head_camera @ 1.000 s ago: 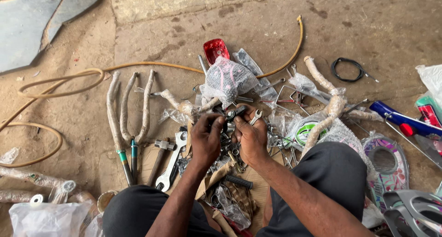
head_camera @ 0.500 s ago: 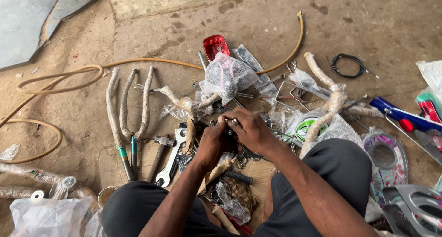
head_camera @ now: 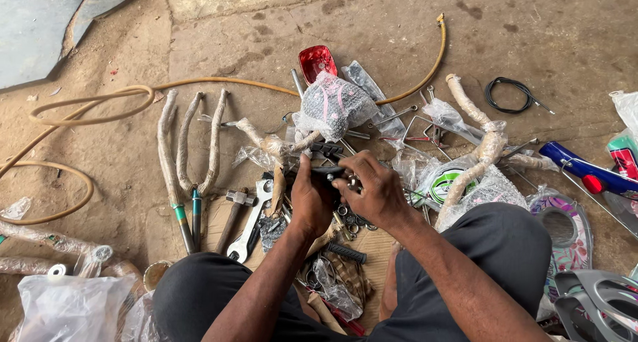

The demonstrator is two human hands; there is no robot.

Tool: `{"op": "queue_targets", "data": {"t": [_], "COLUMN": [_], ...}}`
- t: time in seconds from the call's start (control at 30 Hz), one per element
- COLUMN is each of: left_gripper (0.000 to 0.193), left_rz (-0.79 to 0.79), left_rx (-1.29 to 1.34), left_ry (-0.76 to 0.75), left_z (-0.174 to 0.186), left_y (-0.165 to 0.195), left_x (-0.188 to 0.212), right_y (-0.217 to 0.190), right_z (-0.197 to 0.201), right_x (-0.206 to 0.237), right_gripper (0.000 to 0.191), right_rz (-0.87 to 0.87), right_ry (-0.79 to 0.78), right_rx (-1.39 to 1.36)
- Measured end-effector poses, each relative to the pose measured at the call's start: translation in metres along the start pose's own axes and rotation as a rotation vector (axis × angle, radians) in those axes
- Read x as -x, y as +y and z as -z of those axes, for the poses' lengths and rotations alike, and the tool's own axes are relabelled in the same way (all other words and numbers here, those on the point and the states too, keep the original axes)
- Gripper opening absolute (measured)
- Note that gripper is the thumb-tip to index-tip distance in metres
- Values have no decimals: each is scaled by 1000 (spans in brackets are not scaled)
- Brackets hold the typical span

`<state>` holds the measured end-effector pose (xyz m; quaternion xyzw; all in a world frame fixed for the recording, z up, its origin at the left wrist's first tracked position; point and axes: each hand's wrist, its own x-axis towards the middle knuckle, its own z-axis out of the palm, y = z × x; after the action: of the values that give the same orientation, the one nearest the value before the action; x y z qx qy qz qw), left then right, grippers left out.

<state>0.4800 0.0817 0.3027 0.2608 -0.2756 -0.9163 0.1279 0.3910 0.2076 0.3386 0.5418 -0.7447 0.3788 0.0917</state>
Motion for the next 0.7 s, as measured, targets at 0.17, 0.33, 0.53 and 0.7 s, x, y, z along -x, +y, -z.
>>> {"op": "queue_targets", "data": {"t": [0.17,0.33,0.53,0.7], "left_gripper": [76,76,38,41], "left_rz": [-153,-165,-175,-258], "left_rx": [-321,-466,132,128], "left_ry": [74,94,-139,-61], "left_z": [11,12,10,17], "left_y": [-7,-5,-6,-10], "left_x": [-7,-4,1,-7], "right_y": [5,1,-10,-14], "right_z": [0,-12,-6,-13], "right_x": [-4,-4,-12,-9], "right_gripper": [30,33,19,17], "right_rz": [-2,30,153,250], "right_ry": [-10,-3,49,146], "right_rx": [35,12,-43,31]}}
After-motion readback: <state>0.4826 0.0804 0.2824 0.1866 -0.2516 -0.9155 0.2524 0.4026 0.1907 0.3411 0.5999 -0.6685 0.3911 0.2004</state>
